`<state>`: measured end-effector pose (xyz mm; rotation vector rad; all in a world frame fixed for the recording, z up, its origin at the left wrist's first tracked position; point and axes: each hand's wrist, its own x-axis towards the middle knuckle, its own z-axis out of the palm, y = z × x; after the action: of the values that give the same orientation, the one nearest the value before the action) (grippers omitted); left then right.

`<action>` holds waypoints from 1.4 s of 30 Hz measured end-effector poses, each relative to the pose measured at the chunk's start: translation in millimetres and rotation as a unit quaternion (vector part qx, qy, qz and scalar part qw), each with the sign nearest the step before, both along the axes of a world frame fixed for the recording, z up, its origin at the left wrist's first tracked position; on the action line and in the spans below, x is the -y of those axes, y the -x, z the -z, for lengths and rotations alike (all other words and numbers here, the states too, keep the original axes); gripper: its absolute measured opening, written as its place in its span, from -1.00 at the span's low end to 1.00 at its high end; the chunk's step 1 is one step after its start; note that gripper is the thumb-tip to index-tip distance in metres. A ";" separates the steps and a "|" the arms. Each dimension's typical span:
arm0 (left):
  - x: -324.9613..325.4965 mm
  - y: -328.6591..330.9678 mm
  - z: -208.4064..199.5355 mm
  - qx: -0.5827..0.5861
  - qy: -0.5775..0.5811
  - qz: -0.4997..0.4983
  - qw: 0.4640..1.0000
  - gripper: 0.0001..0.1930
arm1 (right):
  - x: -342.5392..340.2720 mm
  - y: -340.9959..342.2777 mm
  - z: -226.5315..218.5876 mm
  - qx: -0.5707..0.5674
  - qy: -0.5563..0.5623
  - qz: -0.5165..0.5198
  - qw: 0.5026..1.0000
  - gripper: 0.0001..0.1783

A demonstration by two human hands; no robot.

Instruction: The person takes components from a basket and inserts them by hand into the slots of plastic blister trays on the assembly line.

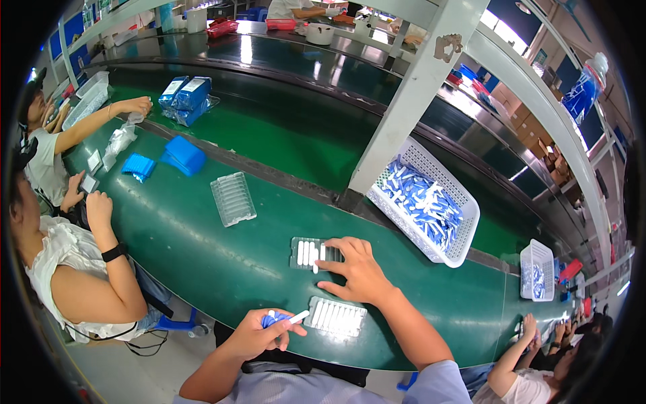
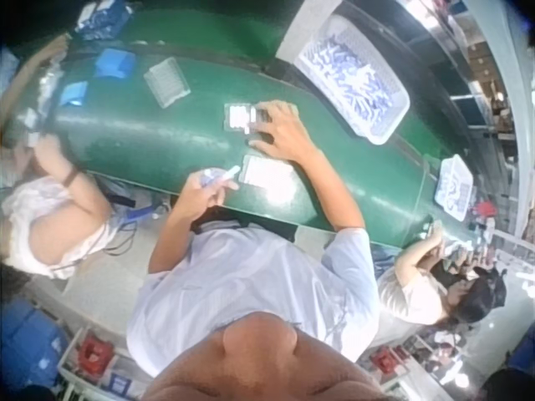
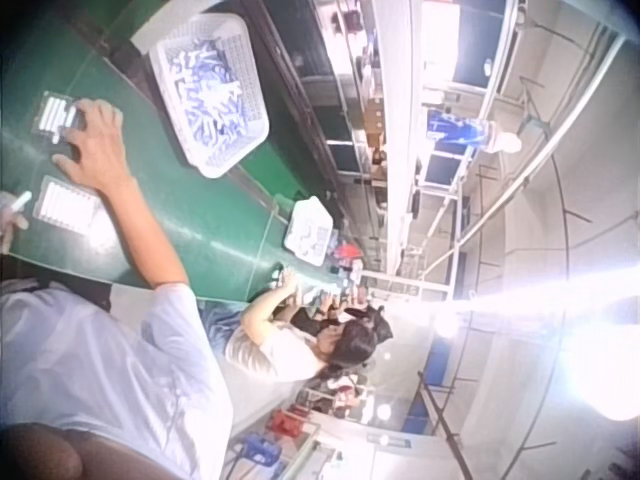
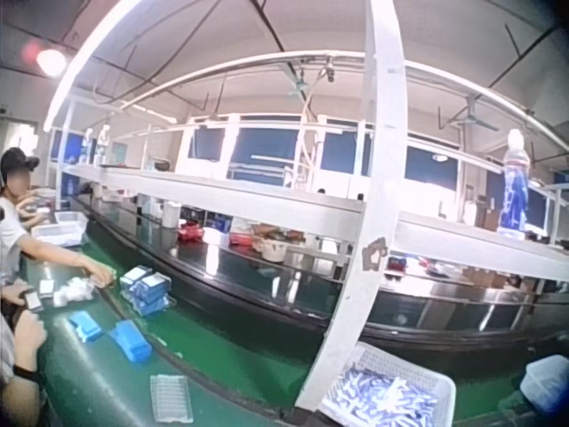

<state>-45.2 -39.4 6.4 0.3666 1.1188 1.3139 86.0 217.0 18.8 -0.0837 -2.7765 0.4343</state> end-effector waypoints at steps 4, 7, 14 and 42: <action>2.9 0.5 -0.4 -0.005 0.001 -0.005 1.000 -0.74 | 2.1 -11.6 -11.7 -0.016 0.024 0.037 0.999 -0.45; 6.7 3.7 5.8 0.006 0.008 -0.014 1.000 -0.74 | 4.7 -19.7 -12.3 0.011 0.023 0.067 0.997 -0.45; 2.9 1.8 11.3 0.031 -0.014 -0.005 0.999 -0.75 | 3.2 -4.3 4.4 0.053 -0.062 0.045 0.996 -0.40; 21.0 6.0 1.7 0.004 -0.023 0.014 1.000 -0.72 | 110.3 -7.9 2.0 -0.028 0.151 0.159 0.975 -0.44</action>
<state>-51.2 -60.5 4.7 0.4104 1.0748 1.3168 94.0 106.7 16.7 -0.5671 -2.5557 0.7519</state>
